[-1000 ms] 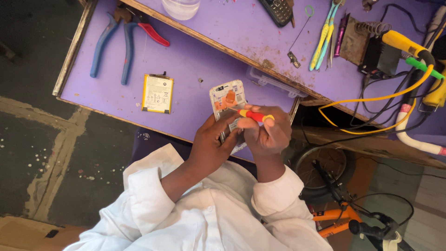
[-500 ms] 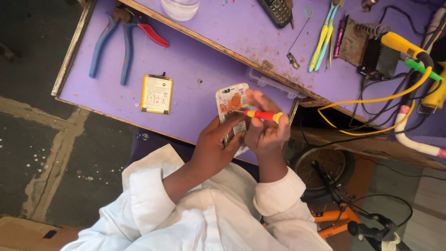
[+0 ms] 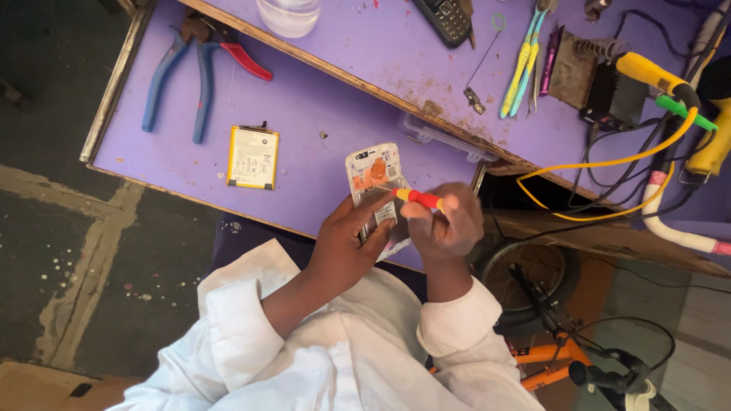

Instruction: The person uses a screwdriver to remove screws from the back of a disassembled smartphone. They carefully unscrew multiple fasteners around the device's frame and place them on the workbench. The phone remains open with internal components visible throughout the clip.

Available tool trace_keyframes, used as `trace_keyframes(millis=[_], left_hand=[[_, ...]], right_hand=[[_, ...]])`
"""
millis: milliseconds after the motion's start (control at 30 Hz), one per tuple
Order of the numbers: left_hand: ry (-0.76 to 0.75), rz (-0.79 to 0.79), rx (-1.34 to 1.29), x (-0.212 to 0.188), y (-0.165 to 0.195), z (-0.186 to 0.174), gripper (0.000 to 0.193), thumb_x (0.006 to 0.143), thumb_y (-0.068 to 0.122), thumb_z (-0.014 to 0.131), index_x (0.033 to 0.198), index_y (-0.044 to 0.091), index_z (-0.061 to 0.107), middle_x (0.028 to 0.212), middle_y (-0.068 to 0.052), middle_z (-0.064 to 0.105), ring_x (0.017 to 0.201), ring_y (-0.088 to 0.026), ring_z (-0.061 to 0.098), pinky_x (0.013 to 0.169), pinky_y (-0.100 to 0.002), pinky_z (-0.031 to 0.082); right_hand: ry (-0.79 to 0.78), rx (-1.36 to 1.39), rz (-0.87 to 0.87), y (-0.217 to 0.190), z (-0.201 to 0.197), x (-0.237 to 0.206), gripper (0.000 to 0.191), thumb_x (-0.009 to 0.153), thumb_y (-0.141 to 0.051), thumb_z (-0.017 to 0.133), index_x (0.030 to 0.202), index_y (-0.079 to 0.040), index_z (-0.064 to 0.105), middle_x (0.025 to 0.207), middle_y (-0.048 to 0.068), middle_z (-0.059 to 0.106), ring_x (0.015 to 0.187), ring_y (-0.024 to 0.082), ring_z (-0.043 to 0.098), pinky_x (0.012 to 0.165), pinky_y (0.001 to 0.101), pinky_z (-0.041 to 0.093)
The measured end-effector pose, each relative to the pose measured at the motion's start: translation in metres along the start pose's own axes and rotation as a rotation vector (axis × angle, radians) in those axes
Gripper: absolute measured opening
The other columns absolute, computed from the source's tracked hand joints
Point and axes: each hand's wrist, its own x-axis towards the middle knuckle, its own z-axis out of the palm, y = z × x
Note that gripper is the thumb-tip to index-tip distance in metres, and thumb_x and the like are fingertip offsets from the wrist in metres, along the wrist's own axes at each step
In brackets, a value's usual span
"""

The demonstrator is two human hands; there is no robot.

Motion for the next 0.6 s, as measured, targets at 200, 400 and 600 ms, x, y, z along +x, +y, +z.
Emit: trace_keyframes(millis=[200,400,600], left_hand=[[0.011,-0.054,0.016,-0.0014,0.0024,0.0059,0.041,0.093,0.005,0.071,0.133,0.005,0.064,0.126,-0.018,0.067,0.111,-0.030,0.072,0.090,-0.035,0.059],[0.010,-0.061,-0.015,-0.0012,0.0038,0.0094,0.043,0.093,0.005,0.072,0.134,0.001,0.062,0.127,-0.018,0.067,0.112,-0.029,0.072,0.091,-0.035,0.058],[-0.009,-0.107,0.021,-0.0008,0.0039,0.0090,0.041,0.089,0.002,0.073,0.129,-0.001,0.065,0.124,-0.019,0.069,0.112,-0.031,0.072,0.092,-0.036,0.057]], right_hand=[[0.008,0.278,0.104,-0.0056,-0.0014,-0.0089,0.048,0.109,-0.018,0.060,0.152,-0.029,0.042,0.115,0.020,0.068,0.099,0.032,0.075,0.083,0.0400,0.064],[0.130,0.206,-0.105,0.0025,0.0013,-0.0081,0.063,0.098,-0.022,0.073,0.151,-0.030,0.038,0.115,0.019,0.059,0.103,0.027,0.070,0.085,0.0393,0.064],[-0.014,0.131,-0.066,-0.0002,-0.0067,-0.0071,0.067,0.093,-0.019,0.086,0.142,-0.031,0.043,0.106,0.011,0.073,0.093,0.026,0.078,0.076,0.0378,0.065]])
